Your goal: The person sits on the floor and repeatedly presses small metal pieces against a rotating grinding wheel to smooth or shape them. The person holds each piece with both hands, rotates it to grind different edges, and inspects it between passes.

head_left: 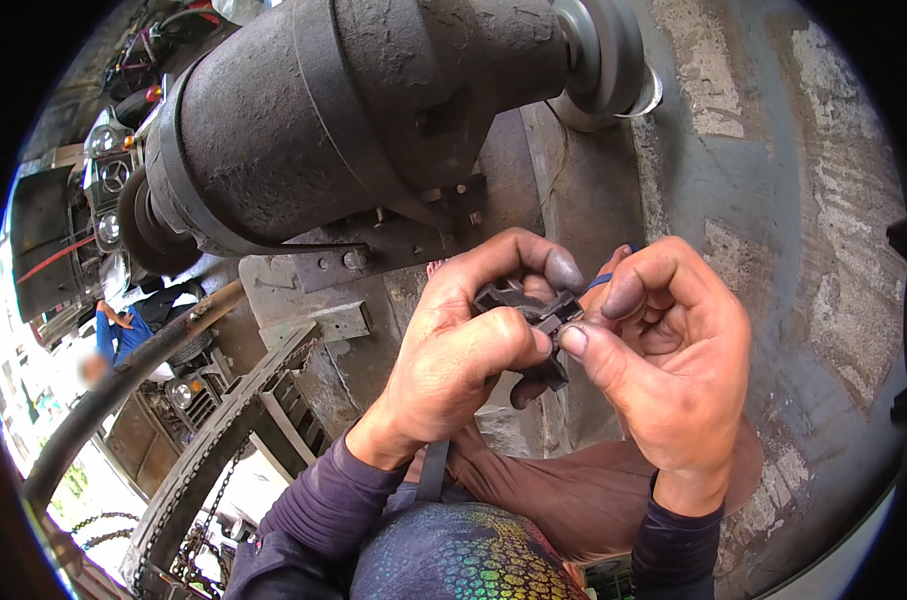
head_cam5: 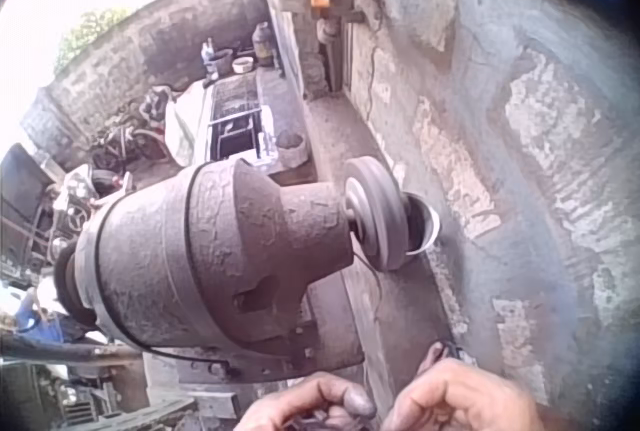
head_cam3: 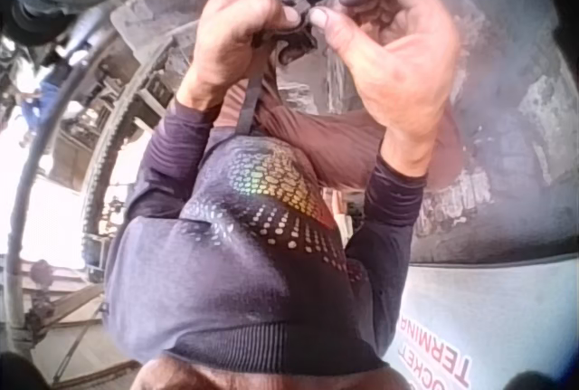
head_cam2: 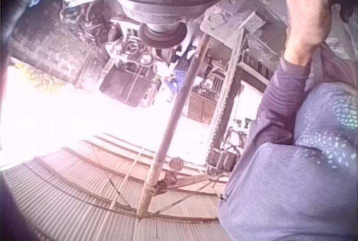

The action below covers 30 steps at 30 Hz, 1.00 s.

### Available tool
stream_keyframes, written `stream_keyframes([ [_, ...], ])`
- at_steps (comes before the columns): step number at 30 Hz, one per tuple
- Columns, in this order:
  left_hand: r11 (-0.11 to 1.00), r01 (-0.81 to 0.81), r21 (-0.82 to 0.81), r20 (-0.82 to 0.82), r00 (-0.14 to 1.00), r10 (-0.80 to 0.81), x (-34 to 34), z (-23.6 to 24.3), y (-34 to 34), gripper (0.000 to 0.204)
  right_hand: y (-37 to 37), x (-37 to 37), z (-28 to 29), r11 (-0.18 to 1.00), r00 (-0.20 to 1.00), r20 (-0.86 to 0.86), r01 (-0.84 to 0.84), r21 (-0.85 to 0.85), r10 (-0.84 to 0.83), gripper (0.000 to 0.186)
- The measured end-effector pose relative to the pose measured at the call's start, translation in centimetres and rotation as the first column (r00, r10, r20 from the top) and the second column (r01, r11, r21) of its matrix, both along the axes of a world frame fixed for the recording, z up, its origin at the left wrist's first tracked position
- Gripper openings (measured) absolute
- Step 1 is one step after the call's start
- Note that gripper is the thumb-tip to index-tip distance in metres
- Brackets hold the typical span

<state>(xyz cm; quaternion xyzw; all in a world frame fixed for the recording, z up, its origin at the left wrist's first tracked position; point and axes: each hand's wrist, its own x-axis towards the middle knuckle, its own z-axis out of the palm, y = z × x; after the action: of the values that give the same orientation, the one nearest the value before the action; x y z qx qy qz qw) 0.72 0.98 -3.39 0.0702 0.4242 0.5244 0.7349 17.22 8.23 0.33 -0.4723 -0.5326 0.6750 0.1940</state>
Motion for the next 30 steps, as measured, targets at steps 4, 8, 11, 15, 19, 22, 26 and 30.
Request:
stream_keyframes([
  [4,0.998,0.039,-0.056,-0.044,0.998,-0.042,-0.08,-0.02,0.22,0.046,-0.22,-0.13,-0.27,0.995,1.0,0.019,0.023,0.095,-0.025,0.025],
  [8,0.995,0.023,-0.094,-0.027,0.999,-0.026,0.18,0.12,0.38,0.044,-0.32,-0.04,-0.36,0.987,0.999,0.041,0.007,0.159,-0.014,0.025],
  [11,0.994,0.011,-0.105,-0.022,1.0,-0.013,0.3,0.25,0.42,0.041,-0.27,0.03,-0.36,0.986,0.999,0.053,0.003,0.167,-0.012,0.024],
  [15,0.995,-0.007,-0.102,-0.013,1.0,0.006,0.48,0.3,0.52,0.04,-0.07,0.11,-0.39,0.985,0.999,0.05,-0.013,0.174,0.005,0.023],
  [19,0.997,0.007,-0.083,-0.048,0.999,-0.011,0.39,0.29,0.59,0.041,-0.03,0.11,-0.37,0.988,0.999,0.046,-0.019,0.156,0.012,0.022],
  [22,0.997,-0.023,-0.078,0.052,0.998,0.027,0.26,0.2,0.64,0.038,0.04,0.11,-0.43,0.988,0.999,0.048,-0.028,0.154,0.021,0.021],
  [26,0.996,-0.006,-0.088,-0.012,1.0,0.005,0.48,0.19,0.54,0.033,0.06,0.08,-0.59,0.988,0.999,0.03,-0.029,0.153,0.025,0.021],
  [30,0.998,-0.028,-0.064,-0.06,0.998,0.024,0.69,0.07,0.69,0.026,0.01,-0.01,-0.65,0.989,1.0,0.011,-0.023,0.146,0.021,0.02],
])
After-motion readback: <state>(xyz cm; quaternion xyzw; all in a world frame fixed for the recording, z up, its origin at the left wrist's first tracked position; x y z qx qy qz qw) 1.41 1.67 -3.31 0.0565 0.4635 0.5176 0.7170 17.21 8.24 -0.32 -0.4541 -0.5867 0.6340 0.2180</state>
